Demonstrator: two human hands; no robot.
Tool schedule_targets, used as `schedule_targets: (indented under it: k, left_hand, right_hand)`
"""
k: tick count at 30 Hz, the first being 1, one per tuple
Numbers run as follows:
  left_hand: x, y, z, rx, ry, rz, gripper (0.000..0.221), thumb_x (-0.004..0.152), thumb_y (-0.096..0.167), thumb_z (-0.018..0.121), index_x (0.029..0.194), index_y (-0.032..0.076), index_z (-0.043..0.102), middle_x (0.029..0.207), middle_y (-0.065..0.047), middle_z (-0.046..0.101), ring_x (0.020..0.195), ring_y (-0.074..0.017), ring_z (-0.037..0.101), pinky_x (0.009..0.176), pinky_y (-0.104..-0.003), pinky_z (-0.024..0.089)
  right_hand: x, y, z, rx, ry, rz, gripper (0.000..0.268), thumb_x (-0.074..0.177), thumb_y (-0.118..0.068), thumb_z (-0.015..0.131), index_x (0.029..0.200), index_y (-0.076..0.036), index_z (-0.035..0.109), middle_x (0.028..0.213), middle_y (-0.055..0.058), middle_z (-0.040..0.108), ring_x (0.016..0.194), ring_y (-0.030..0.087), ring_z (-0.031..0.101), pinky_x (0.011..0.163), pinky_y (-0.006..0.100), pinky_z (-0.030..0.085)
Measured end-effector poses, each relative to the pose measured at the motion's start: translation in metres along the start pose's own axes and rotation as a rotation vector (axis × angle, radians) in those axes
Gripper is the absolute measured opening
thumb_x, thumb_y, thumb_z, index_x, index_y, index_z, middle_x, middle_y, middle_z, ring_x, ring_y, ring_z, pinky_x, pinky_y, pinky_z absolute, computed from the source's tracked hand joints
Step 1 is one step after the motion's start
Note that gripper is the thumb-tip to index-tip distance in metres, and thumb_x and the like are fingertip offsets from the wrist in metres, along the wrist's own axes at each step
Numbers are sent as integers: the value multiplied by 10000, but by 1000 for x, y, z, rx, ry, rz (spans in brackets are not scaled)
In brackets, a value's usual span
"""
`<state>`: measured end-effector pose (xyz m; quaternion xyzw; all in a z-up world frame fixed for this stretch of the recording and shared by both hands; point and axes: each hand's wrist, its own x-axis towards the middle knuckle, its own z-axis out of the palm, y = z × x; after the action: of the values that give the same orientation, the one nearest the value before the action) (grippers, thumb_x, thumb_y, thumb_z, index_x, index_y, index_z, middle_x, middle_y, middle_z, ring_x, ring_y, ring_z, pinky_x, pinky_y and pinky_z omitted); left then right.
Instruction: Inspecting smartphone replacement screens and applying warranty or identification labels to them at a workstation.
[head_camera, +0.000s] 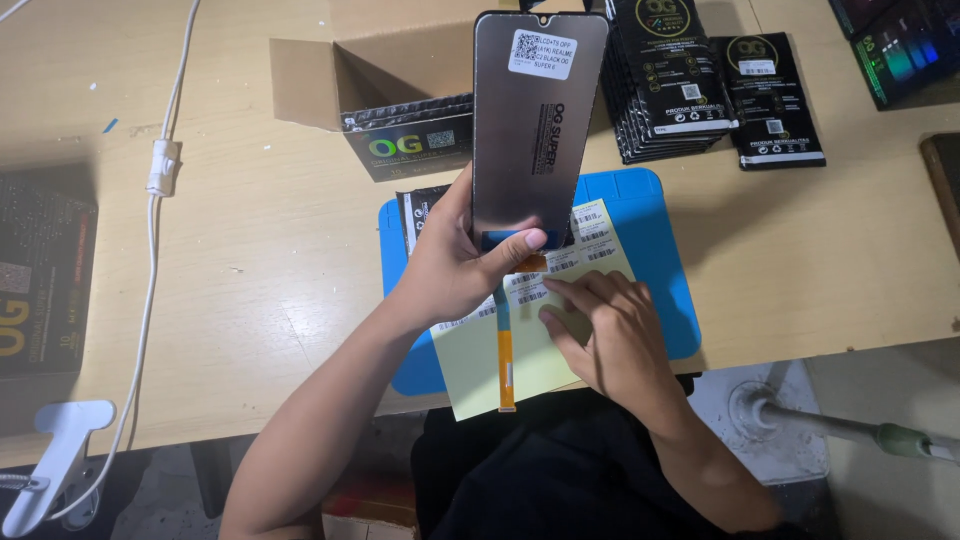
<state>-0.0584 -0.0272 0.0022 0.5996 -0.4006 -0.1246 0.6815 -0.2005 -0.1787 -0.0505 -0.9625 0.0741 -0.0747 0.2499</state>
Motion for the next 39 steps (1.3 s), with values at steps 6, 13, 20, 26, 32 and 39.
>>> schedule_targets:
  k: [6,13,20,26,32,39]
  left_hand:
    - [1,-1,-1,29,-2,-5,394,904,72,769,1242,34,570,988,-124,690,930,-257,698,876,-454,584]
    - [2,-1,-1,56,-14,6,380,913,69,754,1238,20,563,990,-134,686,939,-294,724,864,-467,595]
    - [-1,3,1,38,-6,-2,362,917,70,749,1229,30,570,996,-113,700,1003,-250,707,892,-443,598]
    - [-3,3,4,58,4,-6,355,912,88,759,1214,23,585,1009,-131,718,1016,-263,710,911,-474,585]
    - [-5,5,4,55,17,1,328,910,94,764,1183,29,596,1002,-140,725,1008,-240,700,915,-473,581]
    - [-5,-4,1,74,2,12,331,921,113,758,1199,42,593,1035,-141,719,1018,-267,707,925,-475,570]
  right_hand:
    - [2,1,4,23,-23,11,315,903,-270,718,1183,-132,761,794,38,665,875,267,678,885,479,476]
    - [-1,8,13,87,44,28,408,866,-269,764,1237,-113,693,825,32,666,865,287,692,867,506,482]
    - [-3,0,10,-86,19,-46,350,906,-274,700,1245,-190,724,842,30,645,877,286,680,868,501,471]
    - [-4,2,8,36,-11,-8,206,889,-245,736,1086,-205,690,989,18,626,1003,279,668,944,500,436]
    - [-4,14,-18,315,-112,-24,241,804,-150,807,1006,-106,685,1128,106,651,1119,366,652,969,544,450]
    - [20,-4,-76,481,130,-279,126,765,-146,874,801,-89,767,1043,125,710,924,286,720,892,442,551]
